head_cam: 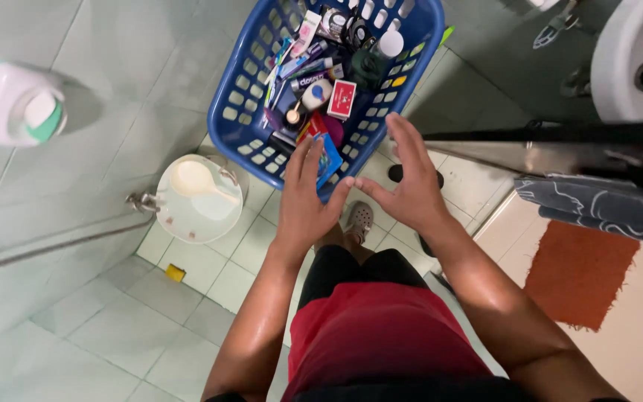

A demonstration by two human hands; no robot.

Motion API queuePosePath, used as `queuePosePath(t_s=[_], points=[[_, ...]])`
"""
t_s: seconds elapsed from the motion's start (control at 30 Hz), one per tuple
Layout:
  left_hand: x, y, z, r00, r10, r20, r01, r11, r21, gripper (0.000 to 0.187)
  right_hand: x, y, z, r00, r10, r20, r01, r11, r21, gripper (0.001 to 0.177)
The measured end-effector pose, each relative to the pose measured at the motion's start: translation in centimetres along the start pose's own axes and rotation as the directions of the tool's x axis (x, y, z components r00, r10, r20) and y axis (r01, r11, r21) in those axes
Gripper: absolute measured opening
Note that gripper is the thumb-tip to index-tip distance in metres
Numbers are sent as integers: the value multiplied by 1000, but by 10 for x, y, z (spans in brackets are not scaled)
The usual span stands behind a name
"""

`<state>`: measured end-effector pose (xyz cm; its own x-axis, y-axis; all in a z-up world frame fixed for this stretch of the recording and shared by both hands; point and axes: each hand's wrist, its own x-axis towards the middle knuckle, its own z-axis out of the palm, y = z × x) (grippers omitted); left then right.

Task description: Organizing various boxes of soap from a laundry basket onto a wire bathroom rack.

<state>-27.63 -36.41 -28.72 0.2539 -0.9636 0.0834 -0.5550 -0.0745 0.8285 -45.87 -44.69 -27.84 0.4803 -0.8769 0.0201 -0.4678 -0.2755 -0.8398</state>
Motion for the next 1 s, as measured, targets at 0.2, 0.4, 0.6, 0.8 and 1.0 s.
queuePosePath(t_s=[0.2, 0.4, 0.6, 0.8, 1.0], points=[[57, -61, 34, 996, -48, 80, 51, 998, -35, 70, 40, 57, 42, 990, 127, -58, -124, 991, 53, 94], [65, -143, 104, 975, -176, 132, 179, 984, -12, 61, 62, 130, 95, 965, 262, -24, -257, 959, 121, 83], [83, -210, 164, 943, -273, 188, 277, 961, 7, 50, 84, 203, 139, 957, 287, 27, -288, 956, 53, 80], [93, -236, 198, 952, -279, 129, 281, 960, -3, 51, 99, 249, 166, 917, 386, 102, -395, 914, 92, 85], [94, -252, 223, 947, -313, 76, 316, 949, -23, 51, 102, 277, 178, 894, 411, 178, -436, 890, 131, 79]])
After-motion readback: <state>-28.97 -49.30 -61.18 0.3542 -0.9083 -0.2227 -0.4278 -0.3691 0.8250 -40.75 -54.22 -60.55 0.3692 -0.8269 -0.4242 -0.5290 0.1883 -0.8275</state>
